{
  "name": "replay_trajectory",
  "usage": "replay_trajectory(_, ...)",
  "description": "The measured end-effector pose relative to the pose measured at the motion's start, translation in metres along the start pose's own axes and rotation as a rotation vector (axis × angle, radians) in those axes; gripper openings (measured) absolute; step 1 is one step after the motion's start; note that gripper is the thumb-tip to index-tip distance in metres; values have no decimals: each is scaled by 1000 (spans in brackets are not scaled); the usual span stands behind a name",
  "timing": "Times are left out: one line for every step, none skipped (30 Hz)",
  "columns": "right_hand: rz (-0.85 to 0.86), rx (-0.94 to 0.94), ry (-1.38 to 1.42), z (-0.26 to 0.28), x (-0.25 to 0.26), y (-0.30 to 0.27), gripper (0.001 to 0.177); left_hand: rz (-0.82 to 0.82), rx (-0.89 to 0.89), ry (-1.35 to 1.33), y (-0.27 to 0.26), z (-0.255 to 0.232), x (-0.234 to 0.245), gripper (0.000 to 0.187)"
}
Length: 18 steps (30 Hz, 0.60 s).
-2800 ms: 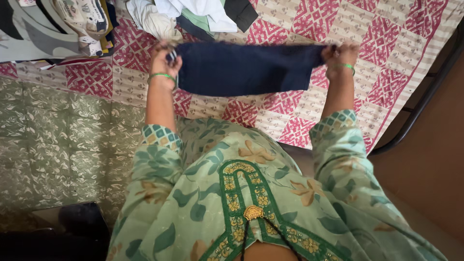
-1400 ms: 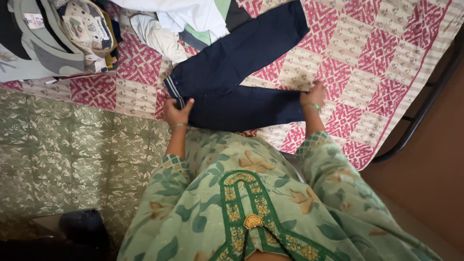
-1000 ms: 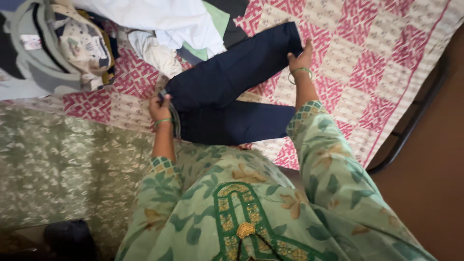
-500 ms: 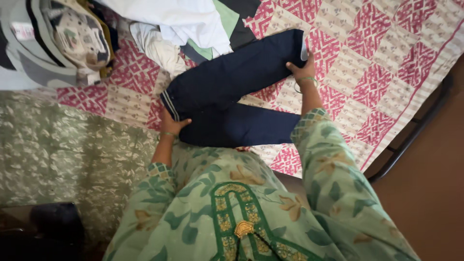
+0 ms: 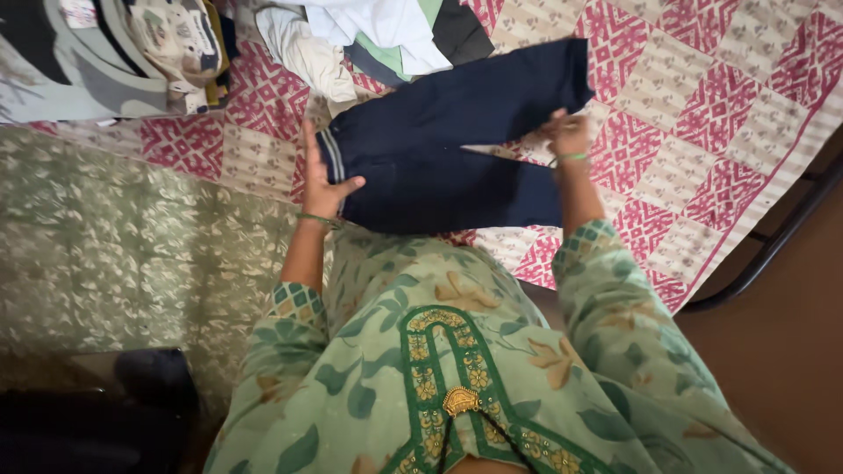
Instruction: The person folds several garments on a bed, including dark pants, a white shirt, a red and white shirt, and a green patterned shirt. Each item is smoothed, folded into a compact rectangle, and placed on a growing stack.
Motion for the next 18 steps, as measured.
replay_trajectory(260, 167, -90, -7, -14, -18, 21, 48, -18, -3, 6, -17, -8, 127)
replay_trajectory(293, 670, -633, -6, -32, -35, 21, 97, -35, -5, 11, -33, -17, 126)
replay_trajectory(229, 460, -608, -19, -49, -54, 15, 158, -49, 44, 17, -47, -27, 114)
replay_trajectory(250, 571, -615, -21, -71, -72, 20, 218, -62, 95, 22, -61, -35, 102)
replay_trajectory(270, 682, -624, -17, -91, -87, 27, 278, -74, 145, 26, -74, -42, 91)
replay_trajectory(336, 681, -578, -10, -108, -98, 31, 304, -64, 169, 30, -88, -47, 83)
replay_trajectory(401, 679, -536, -1, -120, -107, 36, 329, -53, 189, 32, -101, -52, 75)
replay_trajectory(466, 677, -495, 10, -129, -114, 41, 355, -42, 210, 34, -114, -56, 68)
replay_trajectory(525, 480, -404, 18, -137, -118, 39, 356, -66, 195, 36, -126, -58, 65)
replay_trajectory(584, 282, -313, 26, -146, -122, 43, 359, -89, 180, 39, -139, -60, 63)
replay_trajectory(644, 94, -221, 37, -154, -124, 50, 360, -121, 168, 45, -152, -59, 61)
replay_trajectory(619, 33, -317, 47, -158, -130, 60, 376, -146, 170, 49, -165, -59, 60)
replay_trajectory(590, -32, -410, 52, -160, -139, 69, 395, -168, 171, 52, -177, -58, 60)
replay_trajectory(559, -98, -501, 56, -162, -149, 79, 415, -189, 172, 53, -189, -58, 59)
replay_trajectory(586, -87, -555, 59, -165, -162, 78, 438, -210, 181, 55, -199, -61, 58)
replay_trajectory(610, -76, -611, 61, -170, -178, 79, 461, -231, 190, 56, -210, -64, 57)
replay_trajectory(631, -53, -671, 71, -178, -190, 81, 482, -264, 203, 63, -224, -66, 56)
replay_trajectory(715, -159, -472, 81, -185, -204, 79, 517, -274, 179, 69, -237, -71, 56)
Point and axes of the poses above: each hand's wrist, its own y-axis towards the middle knuckle, its own x-axis out of the back of the hand, z = x × y, the point moved 2 cm from there along y, towards the middle knuckle, and after that the axes turned 13 degrees about -x, right-handed, at the moved point
